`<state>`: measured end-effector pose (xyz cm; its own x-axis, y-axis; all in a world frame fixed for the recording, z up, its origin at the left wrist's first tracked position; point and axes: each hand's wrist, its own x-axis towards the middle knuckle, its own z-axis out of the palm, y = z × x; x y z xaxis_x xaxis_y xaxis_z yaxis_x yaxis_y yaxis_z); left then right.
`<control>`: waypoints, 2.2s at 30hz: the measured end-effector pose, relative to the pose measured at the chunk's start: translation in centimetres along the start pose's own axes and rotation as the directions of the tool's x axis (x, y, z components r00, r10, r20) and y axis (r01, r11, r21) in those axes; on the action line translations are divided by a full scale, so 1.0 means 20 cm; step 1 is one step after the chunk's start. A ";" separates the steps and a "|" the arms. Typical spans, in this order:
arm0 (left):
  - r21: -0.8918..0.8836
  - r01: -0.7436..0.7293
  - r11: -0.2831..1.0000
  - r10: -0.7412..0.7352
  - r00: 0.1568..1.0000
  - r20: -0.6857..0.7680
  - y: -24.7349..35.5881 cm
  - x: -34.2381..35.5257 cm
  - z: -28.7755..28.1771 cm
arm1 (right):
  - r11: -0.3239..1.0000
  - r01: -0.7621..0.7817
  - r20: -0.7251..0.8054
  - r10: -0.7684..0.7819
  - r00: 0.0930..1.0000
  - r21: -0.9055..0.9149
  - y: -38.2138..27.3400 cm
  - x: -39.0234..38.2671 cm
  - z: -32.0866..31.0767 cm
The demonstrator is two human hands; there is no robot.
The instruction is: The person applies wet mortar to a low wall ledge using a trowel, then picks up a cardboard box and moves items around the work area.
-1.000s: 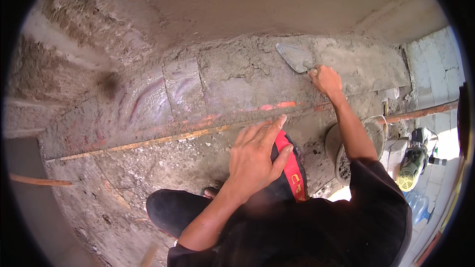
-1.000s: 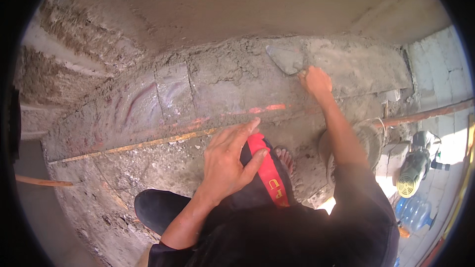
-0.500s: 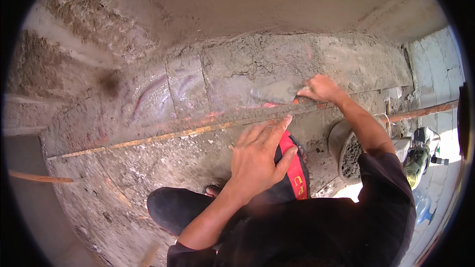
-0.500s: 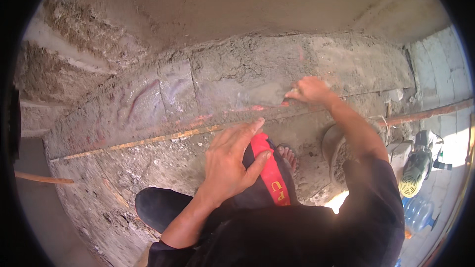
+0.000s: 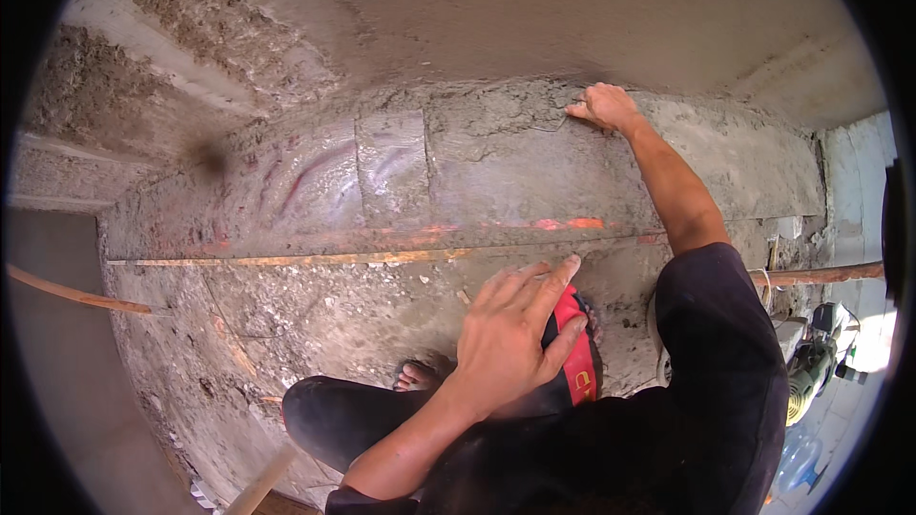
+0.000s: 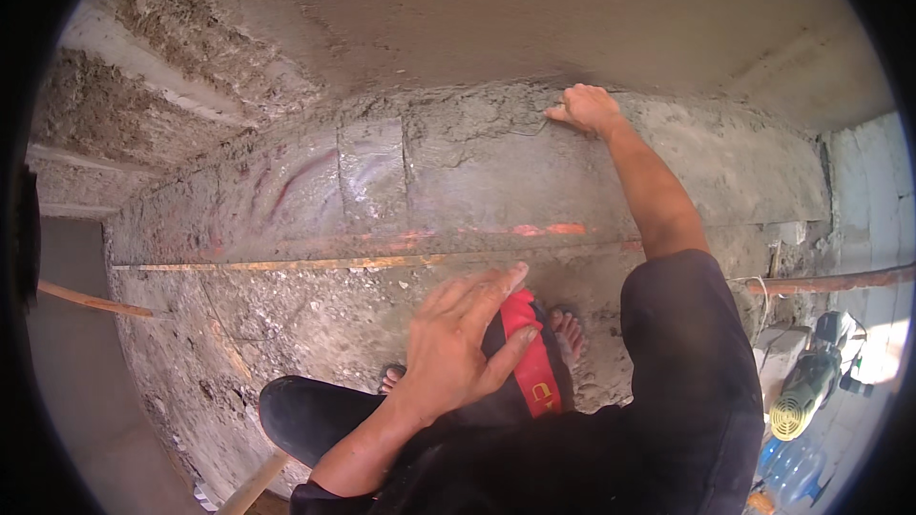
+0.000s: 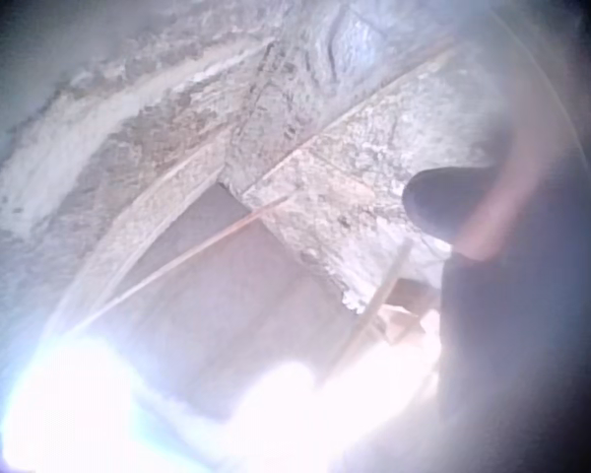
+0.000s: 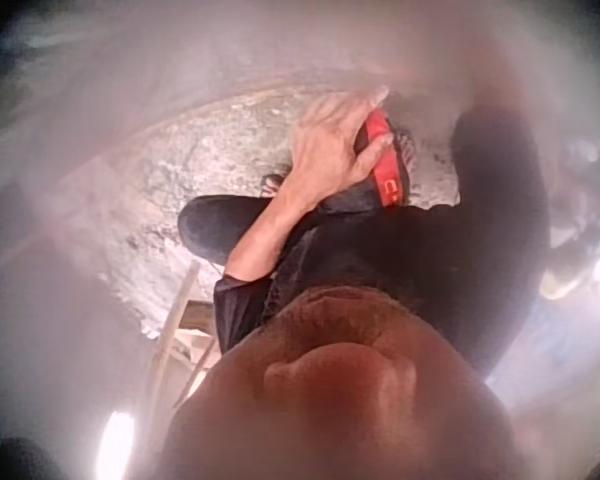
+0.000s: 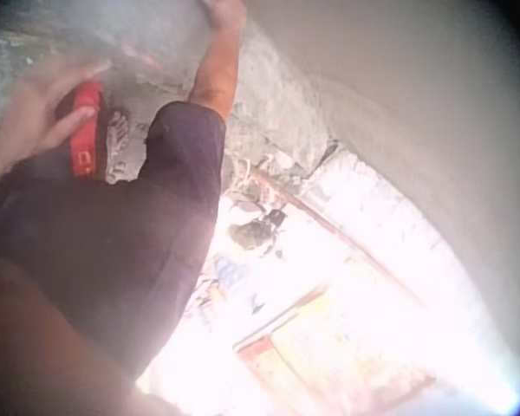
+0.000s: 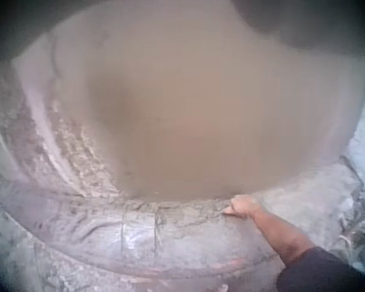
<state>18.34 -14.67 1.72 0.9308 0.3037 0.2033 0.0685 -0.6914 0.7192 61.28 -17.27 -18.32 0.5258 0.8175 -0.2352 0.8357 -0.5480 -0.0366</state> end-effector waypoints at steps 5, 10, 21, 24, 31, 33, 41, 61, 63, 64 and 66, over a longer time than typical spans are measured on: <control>-0.011 -0.056 0.998 0.056 0.998 0.007 0.04 0.01 0.02 | 0.990 -0.099 -0.066 0.106 0.992 0.105 -0.14 -0.14 -0.07; -0.041 -0.082 0.996 0.083 0.996 0.014 0.06 0.01 0.03 | 0.995 -0.065 -0.126 0.073 0.989 0.071 -0.12 -0.33 -0.05; -0.097 -0.106 0.990 0.103 0.994 -0.040 -0.03 -0.05 0.00 | 0.953 -0.120 0.006 0.124 0.992 0.277 -0.42 -1.00 0.01; -0.122 -0.151 0.981 0.151 0.989 -0.010 -0.01 -0.03 0.03 | 0.873 -0.312 -0.067 0.361 0.930 0.376 -0.45 -1.36 -0.04; -0.205 -0.235 0.950 0.238 0.971 -0.011 -0.01 -0.05 -0.01 | 0.591 -0.443 -0.137 0.690 0.711 0.675 -0.51 -2.18 -0.29; -0.257 -0.237 0.937 0.248 0.969 0.013 0.03 -0.06 0.02 | 0.297 -0.509 0.069 0.811 0.581 0.808 -0.46 -2.51 -0.19; -0.249 -0.268 0.931 0.267 0.963 -0.035 0.04 -0.09 -0.01 | -0.572 -0.197 0.577 0.620 0.531 0.796 -0.60 -2.63 -0.08; -0.051 -0.135 0.990 0.132 0.990 -0.054 0.09 -0.06 0.07 | 0.989 0.117 -0.009 -0.116 0.993 0.089 -0.42 -0.03 0.06; -0.063 -0.107 0.992 0.103 0.992 -0.072 0.08 -0.07 0.07 | 0.992 0.115 0.037 -0.113 0.993 -0.055 -0.39 0.13 0.05; -0.082 -0.094 0.992 0.089 0.994 -0.070 0.08 -0.10 0.08 | 0.986 0.135 0.038 -0.132 0.990 -0.102 -0.40 0.20 0.05; -0.087 -0.098 0.991 0.095 0.995 -0.038 0.10 -0.09 0.09 | 0.978 0.192 -0.062 -0.197 0.978 -0.078 -0.31 0.23 0.09</control>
<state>17.50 -17.79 1.58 0.9188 0.2617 0.2955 -0.0542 -0.6579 0.7511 58.25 -10.56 -20.91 0.3598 0.9188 -0.1623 0.9308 -0.3654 -0.0050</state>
